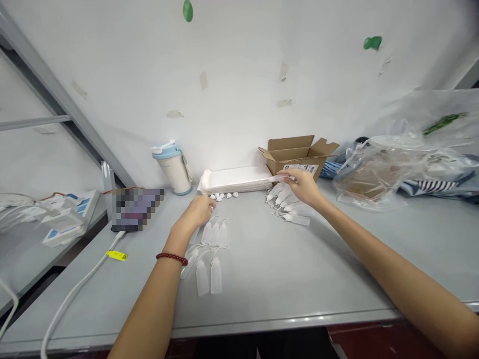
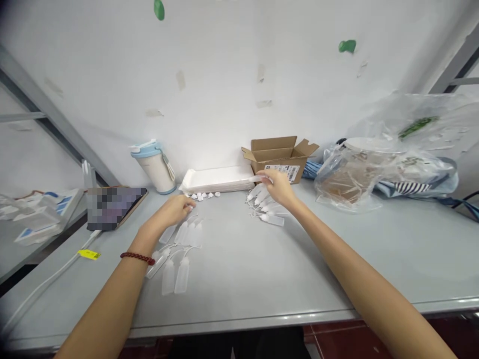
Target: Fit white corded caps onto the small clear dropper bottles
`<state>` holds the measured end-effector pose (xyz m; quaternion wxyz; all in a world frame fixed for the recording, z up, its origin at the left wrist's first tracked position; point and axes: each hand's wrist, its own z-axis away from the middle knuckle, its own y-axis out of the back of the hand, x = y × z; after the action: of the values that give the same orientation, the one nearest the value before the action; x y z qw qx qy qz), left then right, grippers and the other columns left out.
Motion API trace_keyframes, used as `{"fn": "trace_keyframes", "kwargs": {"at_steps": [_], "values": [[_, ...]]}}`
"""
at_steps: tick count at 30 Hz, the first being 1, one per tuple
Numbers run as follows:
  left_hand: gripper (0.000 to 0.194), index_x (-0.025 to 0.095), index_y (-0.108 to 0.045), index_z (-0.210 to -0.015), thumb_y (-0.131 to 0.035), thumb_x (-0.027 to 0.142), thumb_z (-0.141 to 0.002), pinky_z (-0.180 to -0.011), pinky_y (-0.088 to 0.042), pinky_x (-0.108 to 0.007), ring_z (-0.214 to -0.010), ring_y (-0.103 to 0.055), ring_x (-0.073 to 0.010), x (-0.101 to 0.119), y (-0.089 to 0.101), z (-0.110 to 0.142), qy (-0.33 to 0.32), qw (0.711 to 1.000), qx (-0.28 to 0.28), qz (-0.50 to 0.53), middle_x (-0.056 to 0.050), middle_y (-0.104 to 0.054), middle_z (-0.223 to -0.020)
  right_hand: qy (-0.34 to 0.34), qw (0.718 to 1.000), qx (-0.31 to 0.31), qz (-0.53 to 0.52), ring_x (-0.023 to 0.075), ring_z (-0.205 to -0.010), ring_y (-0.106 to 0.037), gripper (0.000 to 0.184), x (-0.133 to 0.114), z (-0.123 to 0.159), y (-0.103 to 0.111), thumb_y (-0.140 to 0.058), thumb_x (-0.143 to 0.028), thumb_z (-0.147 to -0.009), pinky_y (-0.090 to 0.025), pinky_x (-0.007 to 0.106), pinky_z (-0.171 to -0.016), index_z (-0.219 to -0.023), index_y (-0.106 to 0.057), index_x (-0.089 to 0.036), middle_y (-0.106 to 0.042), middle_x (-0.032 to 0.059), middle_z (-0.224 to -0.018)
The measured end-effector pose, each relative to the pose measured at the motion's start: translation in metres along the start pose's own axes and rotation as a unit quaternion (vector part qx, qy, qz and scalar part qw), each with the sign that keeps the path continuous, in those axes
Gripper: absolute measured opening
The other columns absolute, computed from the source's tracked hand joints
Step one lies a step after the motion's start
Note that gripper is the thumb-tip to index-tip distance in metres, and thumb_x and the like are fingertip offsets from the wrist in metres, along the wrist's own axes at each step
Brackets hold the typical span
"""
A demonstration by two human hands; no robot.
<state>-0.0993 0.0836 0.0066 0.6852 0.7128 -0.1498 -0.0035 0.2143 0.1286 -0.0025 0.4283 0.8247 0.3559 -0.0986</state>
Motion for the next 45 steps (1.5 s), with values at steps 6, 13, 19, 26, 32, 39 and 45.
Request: {"fn": "trace_keyframes", "kwargs": {"at_steps": [6, 13, 19, 26, 32, 39, 45], "values": [[0.032, 0.013, -0.071, -0.095, -0.048, 0.006, -0.074, -0.079, -0.047, -0.029, -0.09, -0.064, -0.0234, 0.002, -0.003, -0.002, 0.017, 1.0, -0.025, 0.002, -0.012, -0.071, -0.094, -0.018, 0.998, -0.054, 0.04, 0.0238, -0.098, -0.062, 0.029, 0.014, 0.004, -0.003, -0.044, -0.015, -0.083, -0.045, 0.037, -0.087, -0.098, -0.069, -0.016, -0.071, 0.0082, -0.103], [0.032, 0.014, -0.07, -0.097, -0.047, 0.008, -0.075, -0.081, -0.046, -0.029, -0.088, -0.063, -0.0216, 0.011, 0.01, 0.01, 0.009, 0.999, 0.019, 0.038, -0.011, -0.07, -0.093, 0.015, 0.995, 0.026, 0.09, 0.0265, -0.095, -0.058, 0.024, -0.016, 0.014, 0.006, -0.043, -0.017, -0.085, -0.042, 0.04, -0.086, -0.091, -0.067, -0.015, -0.068, 0.0121, -0.096], [0.031, 0.013, -0.066, -0.099, -0.055, 0.017, -0.071, -0.078, -0.049, -0.029, -0.086, -0.062, -0.0192, 0.031, 0.028, 0.022, -0.017, 0.974, 0.042, 0.224, -0.008, -0.068, -0.097, 0.142, 0.971, -0.163, -0.099, 0.0172, -0.079, -0.06, 0.023, -0.119, 0.069, -0.001, -0.042, -0.025, -0.092, -0.046, 0.029, -0.075, -0.106, -0.058, -0.018, -0.066, 0.0066, -0.088], [0.031, 0.013, -0.069, -0.094, -0.068, 0.023, -0.065, -0.075, -0.048, -0.03, -0.08, -0.059, -0.0163, 0.053, 0.026, 0.026, -0.035, 0.891, -0.021, 0.452, -0.007, -0.068, -0.091, 0.278, 0.888, -0.36, -0.074, 0.0182, -0.083, -0.054, 0.03, -0.168, 0.112, -0.027, -0.04, -0.03, -0.094, -0.043, 0.031, -0.079, -0.114, -0.057, -0.014, -0.06, 0.009, -0.092], [0.026, 0.012, -0.073, -0.079, -0.076, 0.03, -0.061, -0.075, -0.05, -0.034, -0.074, -0.059, -0.0154, 0.053, 0.023, 0.024, 0.005, 0.844, -0.013, 0.536, -0.01, -0.069, -0.097, 0.274, 0.886, -0.372, -0.02, 0.0198, -0.083, -0.053, 0.042, -0.164, 0.113, -0.031, -0.039, -0.043, -0.093, -0.041, 0.032, -0.078, -0.117, -0.054, -0.013, -0.061, 0.0102, -0.093], [0.03, 0.014, -0.074, -0.08, -0.079, 0.034, -0.058, -0.08, -0.05, -0.034, -0.075, -0.059, -0.0139, 0.048, 0.025, 0.024, 0.007, 0.818, -0.02, 0.574, -0.01, -0.069, -0.104, 0.309, 0.884, -0.35, 0.03, 0.0188, -0.075, -0.056, 0.043, -0.164, 0.121, -0.032, -0.033, -0.047, -0.094, -0.039, 0.031, -0.074, -0.102, -0.057, -0.011, -0.063, 0.0095, -0.082], [0.031, 0.014, -0.074, -0.082, -0.078, 0.033, -0.058, -0.08, -0.048, -0.035, -0.082, -0.061, -0.0175, 0.051, 0.023, 0.024, 0.028, 0.819, -0.034, 0.572, -0.011, -0.07, -0.096, 0.339, 0.881, -0.321, 0.075, 0.0157, -0.058, -0.055, 0.042, -0.163, 0.123, -0.026, -0.031, -0.043, -0.096, -0.035, 0.03, -0.065, -0.084, -0.058, -0.014, -0.062, 0.0053, -0.064]]}}
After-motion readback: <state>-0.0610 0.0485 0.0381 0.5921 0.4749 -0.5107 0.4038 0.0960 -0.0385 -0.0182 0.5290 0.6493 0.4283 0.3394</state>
